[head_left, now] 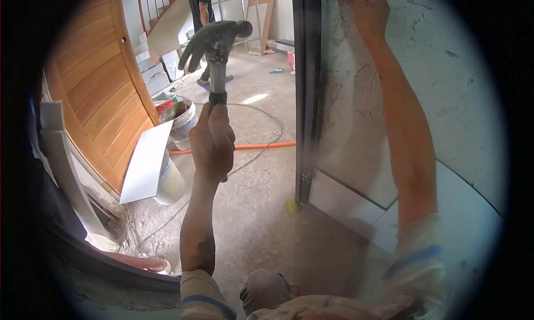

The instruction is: Prepping a wall for tiling by chiseling mortar and measuring dimensions.

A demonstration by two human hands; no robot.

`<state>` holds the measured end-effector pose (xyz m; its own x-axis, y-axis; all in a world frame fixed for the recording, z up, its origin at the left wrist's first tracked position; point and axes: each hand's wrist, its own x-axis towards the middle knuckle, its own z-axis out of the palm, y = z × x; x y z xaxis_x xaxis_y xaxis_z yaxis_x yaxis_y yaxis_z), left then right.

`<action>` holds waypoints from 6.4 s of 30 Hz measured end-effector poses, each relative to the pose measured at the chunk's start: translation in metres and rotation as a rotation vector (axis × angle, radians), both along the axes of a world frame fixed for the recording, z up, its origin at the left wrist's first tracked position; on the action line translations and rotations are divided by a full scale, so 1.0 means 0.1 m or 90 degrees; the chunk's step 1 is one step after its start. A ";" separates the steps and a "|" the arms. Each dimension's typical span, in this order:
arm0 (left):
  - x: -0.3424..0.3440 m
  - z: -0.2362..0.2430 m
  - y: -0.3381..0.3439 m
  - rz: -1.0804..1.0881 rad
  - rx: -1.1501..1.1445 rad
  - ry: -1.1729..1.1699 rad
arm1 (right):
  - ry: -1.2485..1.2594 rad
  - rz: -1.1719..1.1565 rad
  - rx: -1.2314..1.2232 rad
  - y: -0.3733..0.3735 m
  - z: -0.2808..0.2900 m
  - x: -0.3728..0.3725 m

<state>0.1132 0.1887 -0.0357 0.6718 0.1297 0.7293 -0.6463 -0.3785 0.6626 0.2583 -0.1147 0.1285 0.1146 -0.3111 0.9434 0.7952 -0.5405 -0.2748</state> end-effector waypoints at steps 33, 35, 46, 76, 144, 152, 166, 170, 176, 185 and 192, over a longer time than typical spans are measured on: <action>0.14 0.72 -0.77 -0.059 0.160 -0.451 | 0.077 -0.122 -0.224 0.20 -0.09 -0.42; 0.23 0.76 -0.88 -0.014 0.236 -0.432 | -0.078 -0.306 -0.386 -0.20 0.03 0.03; -0.04 0.87 -0.57 0.000 0.176 -0.289 | 0.095 -0.081 -0.130 0.21 0.01 -0.43; 0.06 0.14 -0.43 -0.004 0.096 -0.173 | 0.043 -0.155 -0.074 0.12 -0.53 -0.28; -1.34 -5.75 0.52 0.193 0.468 0.471 | 0.429 -0.094 0.110 0.80 -5.52 -0.63; -1.29 -5.68 0.44 0.172 0.442 0.524 | 0.539 -0.326 -0.162 0.84 -5.36 -0.47; -1.30 -5.70 0.45 0.196 0.451 0.469 | 0.429 -0.242 -0.095 0.88 -5.30 -0.26; -1.30 -5.71 0.48 0.196 0.452 0.482 | 0.446 -0.256 -0.131 0.88 -5.25 -0.23; -1.30 -5.71 0.48 0.188 0.442 0.481 | 0.462 -0.143 0.084 0.56 -5.41 -0.59; -1.33 -5.73 0.47 0.197 0.445 0.469 | 0.562 -0.285 -0.187 0.54 -5.25 -0.42; -1.31 -5.76 0.42 0.178 0.446 0.508 | 0.610 -0.204 -0.198 0.34 -5.29 -0.43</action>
<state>-0.0175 0.2311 -0.6118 0.9946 0.0772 0.0693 0.0397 -0.9003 0.4334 0.2152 -0.0810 -0.4010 0.8089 -0.2192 0.5456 0.1268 -0.8410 -0.5259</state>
